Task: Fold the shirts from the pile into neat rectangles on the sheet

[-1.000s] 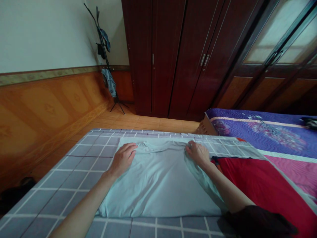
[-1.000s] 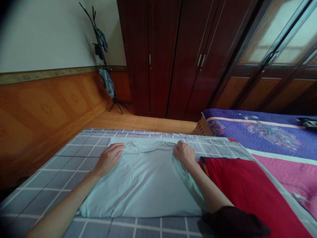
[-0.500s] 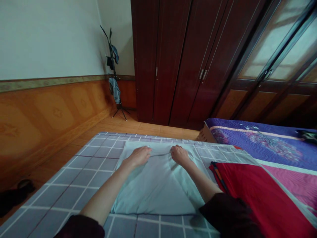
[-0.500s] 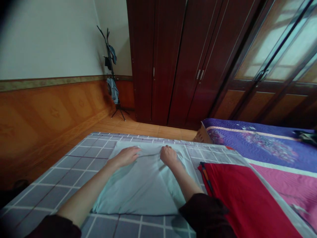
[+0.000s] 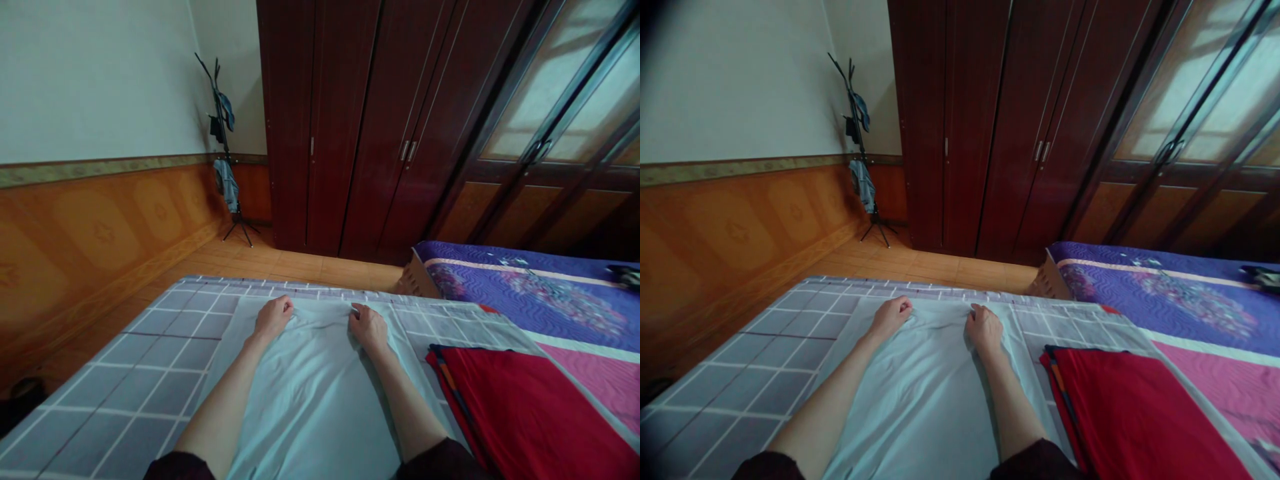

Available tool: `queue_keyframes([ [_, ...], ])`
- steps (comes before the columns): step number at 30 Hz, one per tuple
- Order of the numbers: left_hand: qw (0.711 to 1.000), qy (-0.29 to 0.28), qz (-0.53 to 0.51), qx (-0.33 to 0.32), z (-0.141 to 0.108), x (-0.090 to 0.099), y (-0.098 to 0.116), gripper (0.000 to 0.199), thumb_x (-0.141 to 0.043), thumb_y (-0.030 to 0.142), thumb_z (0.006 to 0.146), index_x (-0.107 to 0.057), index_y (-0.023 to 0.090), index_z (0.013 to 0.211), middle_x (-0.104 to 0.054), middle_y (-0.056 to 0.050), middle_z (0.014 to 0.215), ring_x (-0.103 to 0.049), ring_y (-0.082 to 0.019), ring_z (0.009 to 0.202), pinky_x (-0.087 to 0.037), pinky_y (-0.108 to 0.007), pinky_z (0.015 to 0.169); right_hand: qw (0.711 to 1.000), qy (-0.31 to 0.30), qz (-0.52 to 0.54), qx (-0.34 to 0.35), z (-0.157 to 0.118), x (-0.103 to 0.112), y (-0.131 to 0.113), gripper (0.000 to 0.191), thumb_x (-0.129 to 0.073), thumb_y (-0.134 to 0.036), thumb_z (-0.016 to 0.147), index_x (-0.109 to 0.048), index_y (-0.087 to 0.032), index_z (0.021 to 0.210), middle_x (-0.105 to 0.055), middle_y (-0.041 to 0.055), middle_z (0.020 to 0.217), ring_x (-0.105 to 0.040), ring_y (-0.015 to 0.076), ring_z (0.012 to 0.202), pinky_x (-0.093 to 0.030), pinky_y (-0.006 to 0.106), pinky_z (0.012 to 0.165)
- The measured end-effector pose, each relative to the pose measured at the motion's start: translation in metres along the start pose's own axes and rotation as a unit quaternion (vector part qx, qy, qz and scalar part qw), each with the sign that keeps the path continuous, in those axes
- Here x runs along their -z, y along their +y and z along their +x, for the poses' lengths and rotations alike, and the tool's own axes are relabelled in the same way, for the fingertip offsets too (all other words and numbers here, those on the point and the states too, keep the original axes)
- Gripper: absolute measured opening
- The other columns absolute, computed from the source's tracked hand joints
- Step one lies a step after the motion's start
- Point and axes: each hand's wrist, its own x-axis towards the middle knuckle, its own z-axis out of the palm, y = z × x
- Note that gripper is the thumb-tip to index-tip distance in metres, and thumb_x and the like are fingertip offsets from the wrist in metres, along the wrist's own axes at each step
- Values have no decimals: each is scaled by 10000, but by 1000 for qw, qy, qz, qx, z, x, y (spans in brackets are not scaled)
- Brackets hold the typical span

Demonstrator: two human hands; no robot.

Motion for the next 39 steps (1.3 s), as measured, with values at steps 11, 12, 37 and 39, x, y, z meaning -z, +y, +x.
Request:
queue_keyframes([
  [11,997,60,10,45,2,-12,6,188,-438,216,902,-622,224,941,-684,-37,915,-622,-182,845,-371,-251,676,999,9,24,-46,4,-6,2,394,-381,-343,897,-595,-246,1214,-687,81,1004,-640,226,891,-427,300,718],
  [12,997,60,11,51,2,-12,5,185,-445,214,899,-624,230,946,-684,-31,915,-622,-179,849,-374,-248,682,999,12,26,-44,5,-7,1,404,-391,-341,891,-579,-250,1236,-676,78,1039,-635,227,903,-429,306,728],
  [37,991,107,-67,53,1,-18,0,169,-444,214,904,-599,235,966,-639,-43,1001,-588,-192,946,-399,-292,841,993,81,74,34,5,-19,7,344,-469,-299,836,-661,-216,1109,-648,81,1014,-570,234,953,-403,304,724],
  [39,989,106,-91,54,2,-19,-1,156,-467,212,890,-598,232,973,-638,-41,990,-586,-194,950,-402,-297,855,993,77,80,38,4,-20,7,331,-477,-290,828,-674,-211,1082,-652,86,1011,-570,245,961,-405,312,734],
])
